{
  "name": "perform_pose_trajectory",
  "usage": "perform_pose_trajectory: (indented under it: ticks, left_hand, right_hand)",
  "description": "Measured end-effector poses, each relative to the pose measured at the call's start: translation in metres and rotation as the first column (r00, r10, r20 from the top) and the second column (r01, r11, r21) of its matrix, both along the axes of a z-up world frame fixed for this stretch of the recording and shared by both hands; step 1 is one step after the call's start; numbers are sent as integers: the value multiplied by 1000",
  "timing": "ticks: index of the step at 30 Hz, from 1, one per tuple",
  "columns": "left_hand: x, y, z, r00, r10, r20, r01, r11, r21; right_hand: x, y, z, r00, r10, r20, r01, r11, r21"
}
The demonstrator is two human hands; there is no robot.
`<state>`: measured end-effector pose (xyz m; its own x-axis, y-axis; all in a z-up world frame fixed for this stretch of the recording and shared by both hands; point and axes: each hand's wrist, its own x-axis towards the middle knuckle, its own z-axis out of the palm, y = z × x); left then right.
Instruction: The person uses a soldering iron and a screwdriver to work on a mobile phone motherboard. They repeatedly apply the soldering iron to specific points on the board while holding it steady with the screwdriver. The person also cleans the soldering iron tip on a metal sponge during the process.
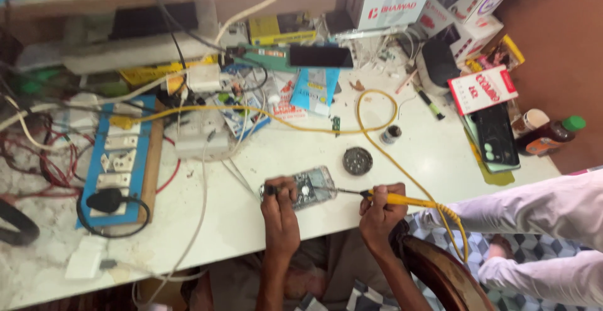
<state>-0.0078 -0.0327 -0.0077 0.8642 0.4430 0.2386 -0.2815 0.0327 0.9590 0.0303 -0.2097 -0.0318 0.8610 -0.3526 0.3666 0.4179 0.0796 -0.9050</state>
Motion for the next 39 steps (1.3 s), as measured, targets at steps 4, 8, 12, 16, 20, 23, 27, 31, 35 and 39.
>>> perform_pose_trajectory:
  ticks: [4, 8, 12, 16, 20, 23, 27, 31, 35, 39]
  left_hand:
    - [-3, 2, -2, 999, -42, 27, 44, 996, -73]
    - [0, 7, -11, 998, -63, 7, 63, 983, -171]
    - [1, 12, -11, 996, -86, 35, 91, 984, -151]
    - [1, 13, -8, 991, -132, 10, 131, 967, -219]
    - [4, 17, -8, 990, -142, 25, 144, 969, -203]
    - [6, 18, -8, 990, -142, 1, 140, 972, -186]
    - [4, 17, -10, 988, -153, 25, 156, 975, -160]
    - [0, 19, -11, 986, -155, 69, 161, 982, -102]
    - [0, 17, -9, 987, -156, 38, 160, 979, -129]
    - [1, 18, -14, 986, -153, 71, 160, 982, -100]
  right_hand:
    - [2, 2, 7, 1000, -14, -14, 14, 1000, -2]
    - [4, 2, 9, 997, -53, -53, 51, 998, -32]
    - [4, 2, 13, 998, -44, -54, 42, 999, -32]
    - [2, 1, 13, 997, -61, -52, 58, 997, -55]
    - [3, 0, 10, 999, -44, -16, 43, 998, -45]
    - [2, -1, 8, 998, -61, -1, 61, 995, -78]
    - [0, -3, 5, 997, -81, 8, 81, 990, -111]
    - [-2, -1, 4, 997, -55, 53, 58, 996, -71]
    - [1, -1, 8, 1000, -30, 5, 31, 999, -39]
    - [1, -1, 5, 1000, -27, -4, 27, 998, -49]
